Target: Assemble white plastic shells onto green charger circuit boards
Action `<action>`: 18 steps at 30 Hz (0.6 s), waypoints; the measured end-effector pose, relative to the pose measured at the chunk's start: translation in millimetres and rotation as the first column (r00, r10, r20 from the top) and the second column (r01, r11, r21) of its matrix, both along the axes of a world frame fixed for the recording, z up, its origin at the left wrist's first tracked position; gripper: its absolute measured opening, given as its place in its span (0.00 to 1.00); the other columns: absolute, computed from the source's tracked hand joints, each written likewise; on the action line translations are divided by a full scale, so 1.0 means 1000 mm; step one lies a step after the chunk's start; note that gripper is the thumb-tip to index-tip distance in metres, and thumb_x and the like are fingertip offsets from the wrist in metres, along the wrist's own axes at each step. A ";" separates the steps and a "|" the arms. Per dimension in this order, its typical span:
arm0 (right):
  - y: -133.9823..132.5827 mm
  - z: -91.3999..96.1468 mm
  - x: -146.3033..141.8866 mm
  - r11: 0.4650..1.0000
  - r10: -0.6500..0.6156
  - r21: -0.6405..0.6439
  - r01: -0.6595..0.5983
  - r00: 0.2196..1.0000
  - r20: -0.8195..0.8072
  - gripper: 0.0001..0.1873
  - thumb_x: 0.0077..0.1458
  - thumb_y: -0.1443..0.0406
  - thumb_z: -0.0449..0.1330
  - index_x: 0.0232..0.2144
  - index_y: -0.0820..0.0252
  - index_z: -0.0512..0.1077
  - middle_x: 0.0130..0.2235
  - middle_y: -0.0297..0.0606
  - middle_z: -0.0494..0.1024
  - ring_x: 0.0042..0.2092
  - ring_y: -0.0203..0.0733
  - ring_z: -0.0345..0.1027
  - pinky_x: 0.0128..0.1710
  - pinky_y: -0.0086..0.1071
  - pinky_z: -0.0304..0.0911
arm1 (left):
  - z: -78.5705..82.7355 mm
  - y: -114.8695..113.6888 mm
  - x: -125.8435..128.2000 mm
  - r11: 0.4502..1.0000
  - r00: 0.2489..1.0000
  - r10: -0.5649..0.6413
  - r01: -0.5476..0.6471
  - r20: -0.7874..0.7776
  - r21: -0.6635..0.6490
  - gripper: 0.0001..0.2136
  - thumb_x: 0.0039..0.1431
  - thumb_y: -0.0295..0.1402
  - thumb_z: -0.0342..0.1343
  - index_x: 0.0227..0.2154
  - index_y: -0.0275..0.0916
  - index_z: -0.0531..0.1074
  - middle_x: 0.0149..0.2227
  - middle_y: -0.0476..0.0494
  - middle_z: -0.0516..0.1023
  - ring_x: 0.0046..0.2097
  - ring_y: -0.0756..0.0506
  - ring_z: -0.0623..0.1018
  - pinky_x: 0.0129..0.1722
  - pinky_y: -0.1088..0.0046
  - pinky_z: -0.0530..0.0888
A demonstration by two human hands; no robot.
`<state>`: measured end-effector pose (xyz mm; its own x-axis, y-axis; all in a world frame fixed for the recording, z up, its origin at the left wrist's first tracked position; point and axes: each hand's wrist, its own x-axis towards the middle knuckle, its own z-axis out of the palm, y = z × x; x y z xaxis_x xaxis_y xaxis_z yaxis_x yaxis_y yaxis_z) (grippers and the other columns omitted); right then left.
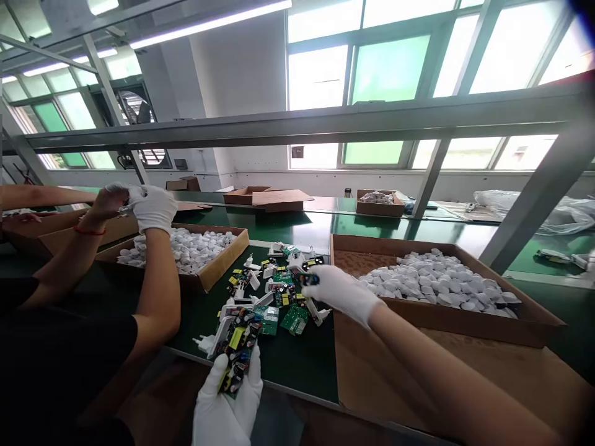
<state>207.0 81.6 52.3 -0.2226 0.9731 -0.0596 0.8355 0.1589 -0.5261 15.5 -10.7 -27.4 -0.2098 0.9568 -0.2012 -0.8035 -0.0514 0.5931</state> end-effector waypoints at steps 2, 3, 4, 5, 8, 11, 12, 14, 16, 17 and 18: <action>0.031 0.003 -0.012 1.000 0.003 0.027 -0.005 0.998 0.059 0.24 0.43 0.57 0.56 0.44 0.58 0.63 0.40 0.40 0.71 0.37 0.43 0.66 0.28 0.29 0.60 | 0.003 0.001 -0.002 0.998 0.993 -0.061 0.061 -0.104 -0.001 0.15 0.57 0.29 0.46 0.48 0.47 0.61 0.41 0.47 0.71 0.42 0.45 0.71 0.39 0.66 0.71; 0.045 0.004 -0.018 1.000 0.012 0.025 -0.014 0.997 0.082 0.25 0.41 0.58 0.58 0.44 0.59 0.64 0.40 0.41 0.71 0.38 0.44 0.66 0.29 0.30 0.60 | 0.006 0.002 -0.003 0.997 0.988 -0.082 0.082 -0.132 -0.005 0.14 0.57 0.32 0.47 0.47 0.43 0.62 0.42 0.44 0.70 0.42 0.45 0.70 0.39 0.64 0.71; 0.057 0.005 -0.024 0.999 0.029 0.013 -0.031 0.995 0.100 0.23 0.40 0.59 0.59 0.41 0.61 0.66 0.39 0.41 0.72 0.38 0.45 0.66 0.30 0.31 0.60 | 0.010 0.004 -0.004 0.995 0.983 -0.097 0.098 -0.155 -0.007 0.14 0.57 0.34 0.47 0.46 0.39 0.62 0.43 0.42 0.68 0.41 0.45 0.70 0.39 0.62 0.70; 0.066 0.005 -0.028 0.998 0.056 -0.010 -0.055 0.992 0.114 0.20 0.40 0.60 0.60 0.38 0.62 0.68 0.37 0.40 0.73 0.37 0.44 0.66 0.32 0.31 0.61 | 0.017 0.009 -0.006 0.993 0.976 -0.113 0.114 -0.185 -0.008 0.14 0.57 0.36 0.47 0.45 0.36 0.62 0.43 0.41 0.67 0.41 0.45 0.70 0.39 0.62 0.70; 0.081 0.004 -0.036 0.994 0.091 -0.069 -0.082 0.986 0.137 0.13 0.46 0.60 0.57 0.33 0.64 0.69 0.34 0.38 0.73 0.36 0.39 0.66 0.37 0.35 0.61 | 0.055 0.036 -0.017 0.989 0.948 -0.140 0.146 -0.284 -0.001 0.11 0.57 0.36 0.48 0.42 0.40 0.65 0.43 0.42 0.67 0.42 0.45 0.69 0.38 0.65 0.69; 0.077 0.005 -0.036 0.999 0.030 -0.026 -0.027 0.994 0.102 0.15 0.51 0.61 0.54 0.38 0.66 0.67 0.40 0.45 0.70 0.43 0.43 0.64 0.42 0.42 0.58 | 0.119 0.080 -0.035 0.988 0.919 -0.129 0.150 -0.372 0.028 0.16 0.57 0.41 0.45 0.42 0.36 0.66 0.40 0.41 0.71 0.41 0.43 0.71 0.36 0.61 0.70; 0.072 0.006 -0.035 1.000 0.023 -0.002 -0.023 0.998 0.066 0.16 0.51 0.61 0.53 0.40 0.66 0.66 0.42 0.47 0.69 0.45 0.44 0.63 0.44 0.42 0.57 | 0.142 0.094 -0.041 0.988 0.911 -0.122 0.149 -0.394 0.037 0.16 0.58 0.41 0.41 0.41 0.40 0.68 0.37 0.43 0.74 0.43 0.42 0.70 0.34 0.62 0.69; 0.055 0.010 -0.034 0.997 0.074 0.016 -0.073 0.997 -0.034 0.17 0.54 0.60 0.48 0.43 0.63 0.64 0.43 0.46 0.69 0.45 0.43 0.63 0.44 0.38 0.58 | 0.180 0.117 -0.052 0.988 0.901 -0.106 0.143 -0.421 0.057 0.20 0.58 0.42 0.34 0.40 0.40 0.69 0.33 0.42 0.75 0.45 0.40 0.69 0.31 0.63 0.68; 0.032 0.015 -0.032 0.981 0.187 -0.016 -0.191 0.972 -0.142 0.21 0.56 0.56 0.40 0.44 0.59 0.64 0.41 0.40 0.72 0.40 0.37 0.67 0.38 0.30 0.63 | 0.193 0.123 -0.054 0.988 0.898 -0.094 0.137 -0.429 0.069 0.24 0.58 0.42 0.30 0.42 0.36 0.67 0.34 0.38 0.75 0.46 0.40 0.68 0.29 0.64 0.68; 0.020 0.016 -0.031 0.963 0.250 -0.050 -0.265 0.948 -0.197 0.23 0.56 0.54 0.39 0.44 0.57 0.64 0.39 0.37 0.73 0.37 0.35 0.68 0.35 0.28 0.64 | 0.187 0.118 -0.051 0.989 0.899 -0.095 0.136 -0.427 0.066 0.24 0.57 0.43 0.31 0.42 0.35 0.67 0.34 0.38 0.75 0.46 0.39 0.68 0.28 0.64 0.68; 0.008 0.016 -0.030 0.929 0.324 -0.092 -0.359 0.906 -0.272 0.23 0.54 0.52 0.41 0.44 0.57 0.65 0.40 0.36 0.73 0.36 0.35 0.68 0.33 0.27 0.65 | 0.173 0.107 -0.044 0.989 0.903 -0.096 0.135 -0.420 0.064 0.24 0.56 0.44 0.33 0.43 0.35 0.67 0.34 0.39 0.75 0.46 0.39 0.68 0.28 0.64 0.69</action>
<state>176.8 90.0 68.3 -0.5646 0.8209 -0.0862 0.5827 0.3224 -0.7460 -28.2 96.2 146.0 -0.1428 0.9892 -0.0334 -0.4896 -0.0413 0.8710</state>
